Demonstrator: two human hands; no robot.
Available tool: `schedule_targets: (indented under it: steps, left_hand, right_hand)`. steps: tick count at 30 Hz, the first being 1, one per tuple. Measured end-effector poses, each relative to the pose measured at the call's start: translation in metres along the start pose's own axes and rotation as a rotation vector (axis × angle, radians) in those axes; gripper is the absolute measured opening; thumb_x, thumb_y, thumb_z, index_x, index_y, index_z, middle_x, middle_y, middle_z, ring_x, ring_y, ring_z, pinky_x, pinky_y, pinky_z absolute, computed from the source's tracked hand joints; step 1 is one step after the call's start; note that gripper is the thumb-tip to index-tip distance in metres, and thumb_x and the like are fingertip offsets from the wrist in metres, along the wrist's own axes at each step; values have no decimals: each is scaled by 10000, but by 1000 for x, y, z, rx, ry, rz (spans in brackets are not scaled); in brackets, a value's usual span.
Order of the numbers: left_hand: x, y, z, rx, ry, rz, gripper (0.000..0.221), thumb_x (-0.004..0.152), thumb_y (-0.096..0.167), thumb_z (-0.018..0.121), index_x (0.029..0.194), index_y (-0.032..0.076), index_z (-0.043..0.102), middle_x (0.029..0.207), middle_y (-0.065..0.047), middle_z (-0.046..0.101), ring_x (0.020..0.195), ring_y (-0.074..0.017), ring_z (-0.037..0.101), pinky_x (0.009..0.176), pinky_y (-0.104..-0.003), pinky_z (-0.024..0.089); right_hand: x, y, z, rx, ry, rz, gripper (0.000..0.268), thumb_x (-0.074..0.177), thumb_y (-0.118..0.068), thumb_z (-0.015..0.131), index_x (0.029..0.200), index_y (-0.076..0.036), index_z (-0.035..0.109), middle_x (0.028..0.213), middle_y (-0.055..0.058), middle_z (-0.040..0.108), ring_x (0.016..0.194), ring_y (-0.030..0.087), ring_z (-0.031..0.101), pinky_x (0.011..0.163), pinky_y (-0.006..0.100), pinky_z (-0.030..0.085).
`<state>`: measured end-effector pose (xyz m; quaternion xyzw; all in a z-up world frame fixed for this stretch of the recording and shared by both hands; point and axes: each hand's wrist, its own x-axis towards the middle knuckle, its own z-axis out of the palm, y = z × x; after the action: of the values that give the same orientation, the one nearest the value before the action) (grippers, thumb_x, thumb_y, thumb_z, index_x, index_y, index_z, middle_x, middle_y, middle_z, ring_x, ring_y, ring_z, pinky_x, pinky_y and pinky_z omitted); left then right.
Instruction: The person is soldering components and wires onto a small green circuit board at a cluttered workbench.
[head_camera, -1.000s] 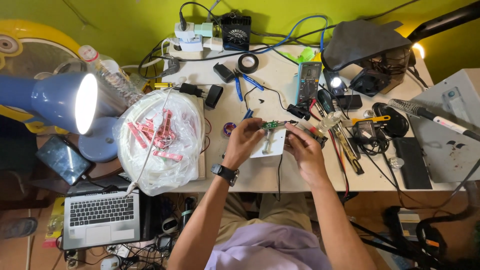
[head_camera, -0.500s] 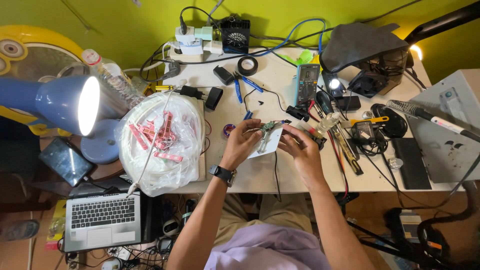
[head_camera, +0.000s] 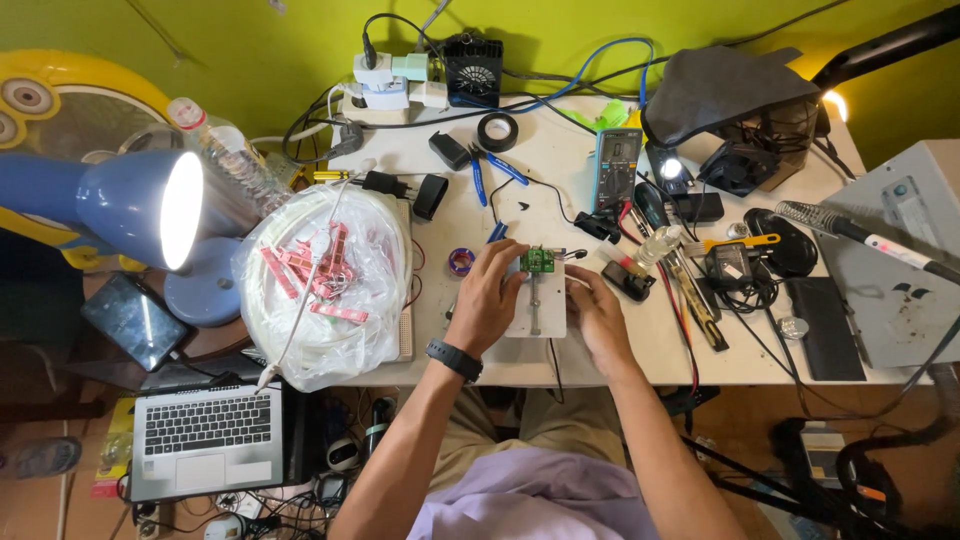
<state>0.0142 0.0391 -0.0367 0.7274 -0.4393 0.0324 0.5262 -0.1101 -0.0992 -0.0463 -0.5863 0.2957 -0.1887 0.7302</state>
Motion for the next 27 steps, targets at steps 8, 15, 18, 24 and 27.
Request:
schedule_targets:
  steps: [8,15,18,24,27]
  left_hand:
    - [-3,10,-1,34,100,143,389,990,20,619,1374,53,564,1277,-206,594,1247,-440,592,998,-540,532]
    - [-4,10,4,21,97,148,399,987,34,634,1379,58,561,1290,-182,603,1292,-421,572,1040,-523,506]
    - [-5,9,8,19,96,141,418,974,12,644,1382,51,559,1296,-192,601,1303,-433,562,1046,-544,497]
    - [-6,13,10,3,71,106,422,981,42,637,1392,69,550,1304,-175,606,1306,-421,567,1051,-537,499]
    - [-8,11,10,-26,66,101,410,984,43,630,1385,69,549,1278,-157,624,1301,-399,579,1035,-521,510]
  right_hand:
    - [5,-8,-8,-507,95,-42,326,1026,-248,553,1298,-170,714,1125,144,752,1061,256,722,902,409,569]
    - [-9,-44,-1,-471,85,-276,290,1028,-175,575,1272,-67,689,1237,186,715,1253,322,635,1046,462,493]
    - [-6,-28,-6,-214,-1,-285,372,1020,-111,607,1380,-18,598,1246,224,691,1109,239,654,944,417,558]
    - [-7,-23,-8,-193,-34,-391,567,1006,-68,620,1542,-61,436,1188,154,666,894,133,654,772,283,577]
    - [-3,-24,-14,-199,3,-423,394,990,-39,654,1382,-34,619,1060,104,715,686,103,622,675,256,562]
